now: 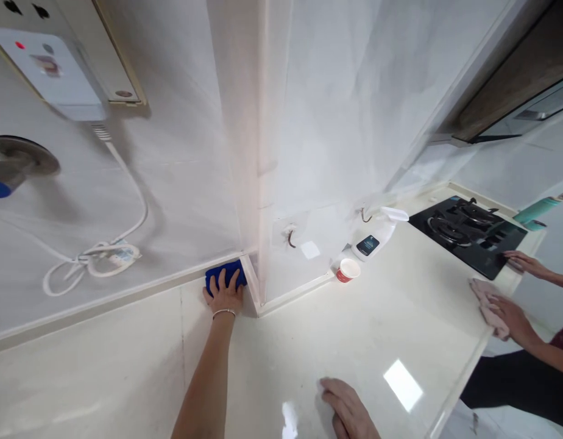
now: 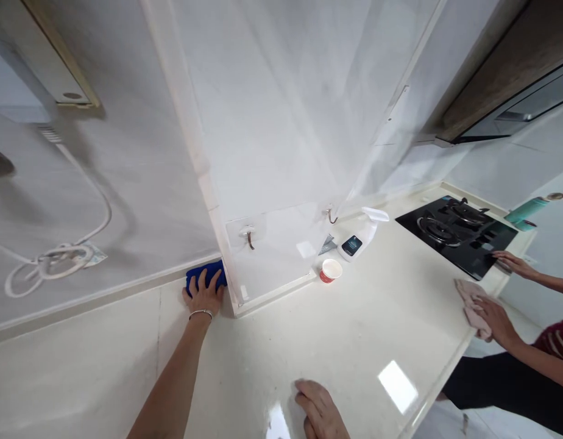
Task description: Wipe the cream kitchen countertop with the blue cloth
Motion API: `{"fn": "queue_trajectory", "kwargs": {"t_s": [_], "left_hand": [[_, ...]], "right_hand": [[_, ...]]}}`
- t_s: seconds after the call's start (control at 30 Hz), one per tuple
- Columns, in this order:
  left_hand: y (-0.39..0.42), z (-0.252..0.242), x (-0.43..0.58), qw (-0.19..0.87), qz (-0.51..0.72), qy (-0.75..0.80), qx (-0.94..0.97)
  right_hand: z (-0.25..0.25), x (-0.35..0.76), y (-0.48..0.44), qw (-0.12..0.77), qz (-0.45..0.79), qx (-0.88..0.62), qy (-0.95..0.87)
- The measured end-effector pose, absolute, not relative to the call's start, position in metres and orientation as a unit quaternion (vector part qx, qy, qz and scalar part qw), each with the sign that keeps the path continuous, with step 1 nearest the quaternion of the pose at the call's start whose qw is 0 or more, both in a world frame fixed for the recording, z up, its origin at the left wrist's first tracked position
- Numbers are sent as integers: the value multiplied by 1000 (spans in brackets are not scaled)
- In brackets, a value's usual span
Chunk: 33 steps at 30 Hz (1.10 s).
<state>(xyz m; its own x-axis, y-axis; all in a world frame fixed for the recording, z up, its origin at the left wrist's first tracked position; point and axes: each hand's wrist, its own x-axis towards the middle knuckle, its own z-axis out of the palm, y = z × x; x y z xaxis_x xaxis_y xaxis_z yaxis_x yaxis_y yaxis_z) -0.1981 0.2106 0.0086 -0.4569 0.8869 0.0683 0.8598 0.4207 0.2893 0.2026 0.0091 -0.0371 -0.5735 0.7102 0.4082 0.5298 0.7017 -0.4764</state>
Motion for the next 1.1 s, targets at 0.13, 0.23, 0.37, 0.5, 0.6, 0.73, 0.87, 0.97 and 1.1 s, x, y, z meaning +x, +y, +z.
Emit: {"fn": "queue_trajectory", "kwargs": {"t_s": [0.13, 0.23, 0.37, 0.5, 0.6, 0.73, 0.87, 0.97, 1.1], "left_hand": [[207, 16, -193, 41, 144, 845, 513], [192, 25, -185, 48, 144, 844, 514], [172, 28, -176, 52, 149, 845, 510], [151, 21, -166, 53, 149, 850, 502], [128, 18, -155, 35, 140, 853, 502], [94, 17, -141, 14, 125, 849, 513], [72, 18, -136, 7, 115, 840, 530], [70, 24, -139, 3, 111, 837, 536], [79, 30, -140, -2, 111, 823, 558]], "right_hand": [[-28, 196, 12, 312, 154, -363, -864], [-21, 190, 14, 325, 150, -359, -862], [-13, 185, 19, 337, 154, -351, -860], [-14, 186, 20, 360, 156, -351, -850], [-20, 186, 17, 380, 157, -343, -845], [-27, 187, 13, 379, 166, -349, -841], [-28, 188, 11, 377, 175, -352, -839], [-27, 189, 10, 381, 175, -349, -838], [-30, 191, 11, 372, 171, -346, -844]]}}
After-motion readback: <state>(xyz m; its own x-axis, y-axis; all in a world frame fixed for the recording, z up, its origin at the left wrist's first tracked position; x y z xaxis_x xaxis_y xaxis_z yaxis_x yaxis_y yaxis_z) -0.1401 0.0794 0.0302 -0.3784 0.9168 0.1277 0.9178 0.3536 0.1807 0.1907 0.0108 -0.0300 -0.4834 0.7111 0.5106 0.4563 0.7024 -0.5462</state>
